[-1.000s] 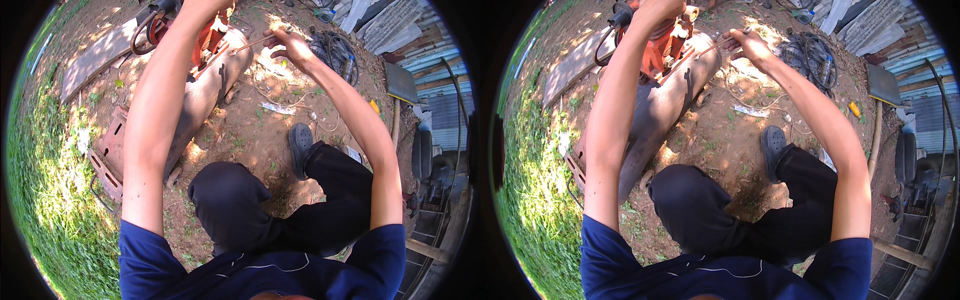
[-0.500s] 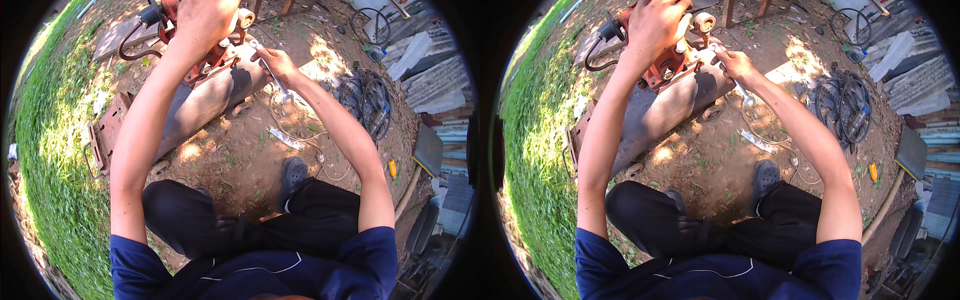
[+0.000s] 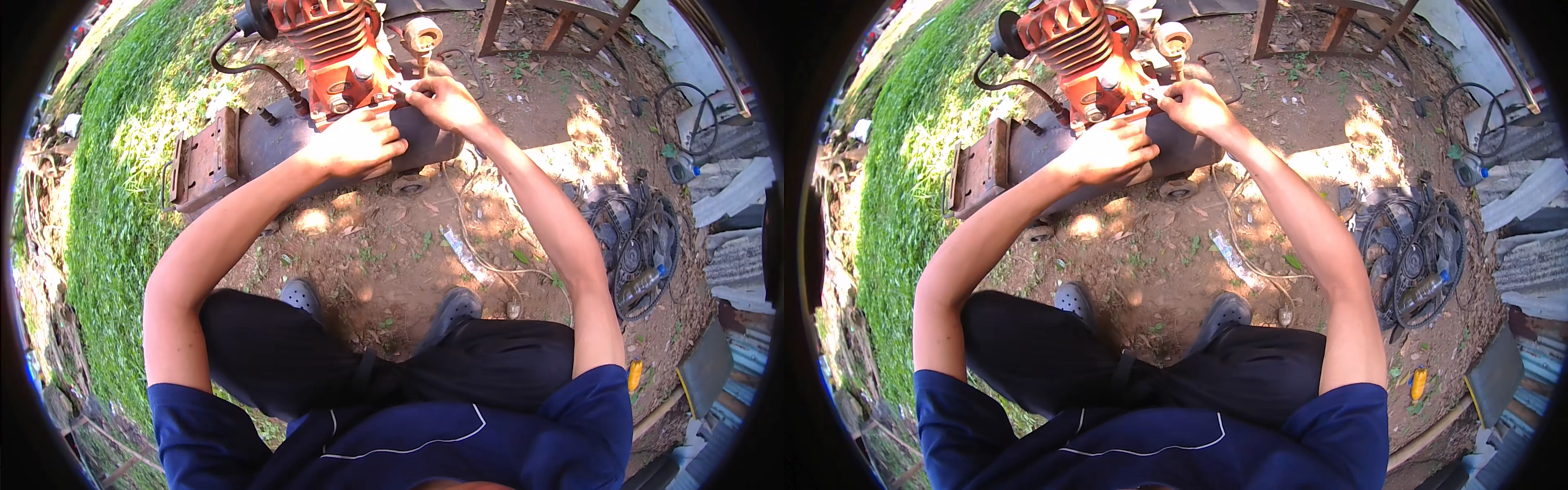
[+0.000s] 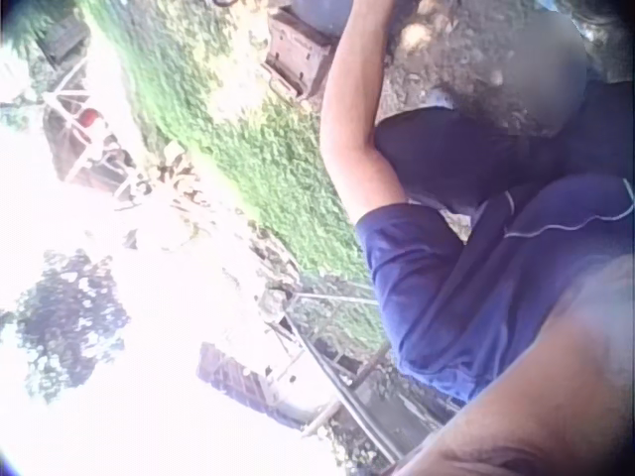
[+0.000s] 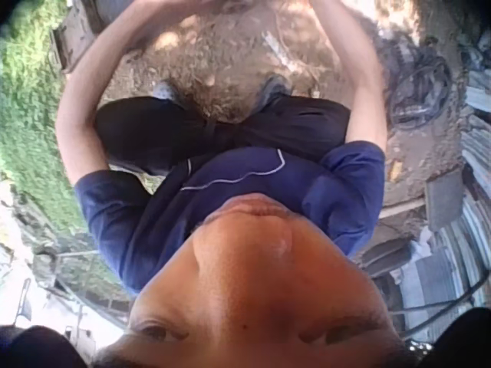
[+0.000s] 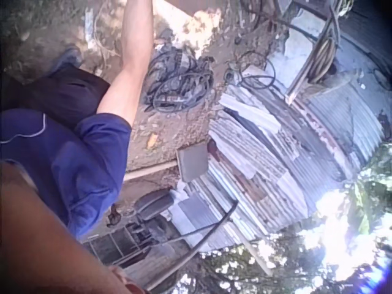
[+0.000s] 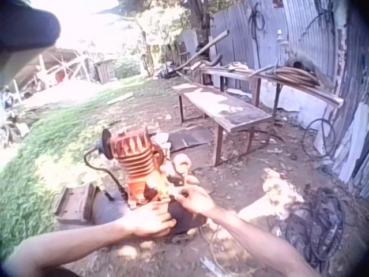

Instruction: The person uses a wrench to loosen and remove bolts from an air compressor, lifts the pump off the tank, and adjusts a metal mounting plate.

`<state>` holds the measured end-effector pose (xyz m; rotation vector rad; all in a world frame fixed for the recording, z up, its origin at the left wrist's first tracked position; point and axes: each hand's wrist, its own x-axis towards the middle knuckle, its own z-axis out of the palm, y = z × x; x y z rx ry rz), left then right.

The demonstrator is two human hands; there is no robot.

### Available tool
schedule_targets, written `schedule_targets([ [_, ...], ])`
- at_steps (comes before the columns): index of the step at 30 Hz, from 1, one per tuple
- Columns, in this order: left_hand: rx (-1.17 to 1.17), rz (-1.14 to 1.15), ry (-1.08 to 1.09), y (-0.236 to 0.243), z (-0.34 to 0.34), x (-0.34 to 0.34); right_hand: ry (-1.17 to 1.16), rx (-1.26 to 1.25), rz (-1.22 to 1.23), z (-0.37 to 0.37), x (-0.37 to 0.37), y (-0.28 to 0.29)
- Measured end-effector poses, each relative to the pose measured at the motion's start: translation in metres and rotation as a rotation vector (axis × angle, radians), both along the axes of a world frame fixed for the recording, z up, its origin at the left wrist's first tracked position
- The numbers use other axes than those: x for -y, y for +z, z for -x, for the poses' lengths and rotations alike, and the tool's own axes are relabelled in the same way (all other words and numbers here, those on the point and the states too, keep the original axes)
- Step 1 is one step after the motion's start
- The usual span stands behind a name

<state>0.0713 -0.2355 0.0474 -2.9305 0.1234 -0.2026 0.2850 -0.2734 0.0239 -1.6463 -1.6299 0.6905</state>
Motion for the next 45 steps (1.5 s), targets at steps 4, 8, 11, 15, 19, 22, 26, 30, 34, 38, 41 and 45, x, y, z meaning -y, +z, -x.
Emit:
schedule_targets([
  [4,0.144,0.312,0.589,0.004,-0.007,0.01,0.036,0.17,-0.225,-0.005,0.002,-0.01],
  [8,0.153,0.353,0.842,0.008,-0.016,0.011,0.0,0.314,-0.387,-0.018,0.006,-0.015],
  [11,0.019,0.385,0.931,0.009,-0.016,0.019,-0.018,0.245,-0.284,-0.019,0.014,-0.005],
  [15,0.031,0.412,0.922,0.017,-0.009,0.023,-0.012,0.104,0.083,-0.002,0.019,0.023],
  [19,0.16,0.456,0.865,0.015,-0.01,0.015,-0.029,-0.364,0.293,0.011,0.021,0.017],
  [22,0.172,0.464,0.871,0.011,-0.011,0.009,-0.105,-0.663,0.343,0.027,0.022,0.009],
  [26,0.195,0.365,0.784,0.003,-0.016,0.005,-0.158,-0.854,0.4,0.038,0.022,0.005],
  [30,0.161,0.34,0.767,0.001,-0.013,0.002,-0.239,-0.937,0.552,0.057,0.019,0.016],
  [34,0.166,0.36,0.669,0.0,-0.007,-0.008,-0.269,-1.157,0.452,0.069,0.018,0.006],
  [38,0.147,0.279,0.604,0.004,-0.004,-0.014,-0.3,-1.25,0.436,0.078,0.018,0.006],
  [41,0.105,0.283,0.625,0.007,-0.006,-0.017,-0.296,-1.234,0.475,0.078,0.017,0.009],
  [45,0.069,0.484,0.61,0.018,-0.011,-0.013,-0.194,-1.214,0.62,0.073,0.031,0.007],
])
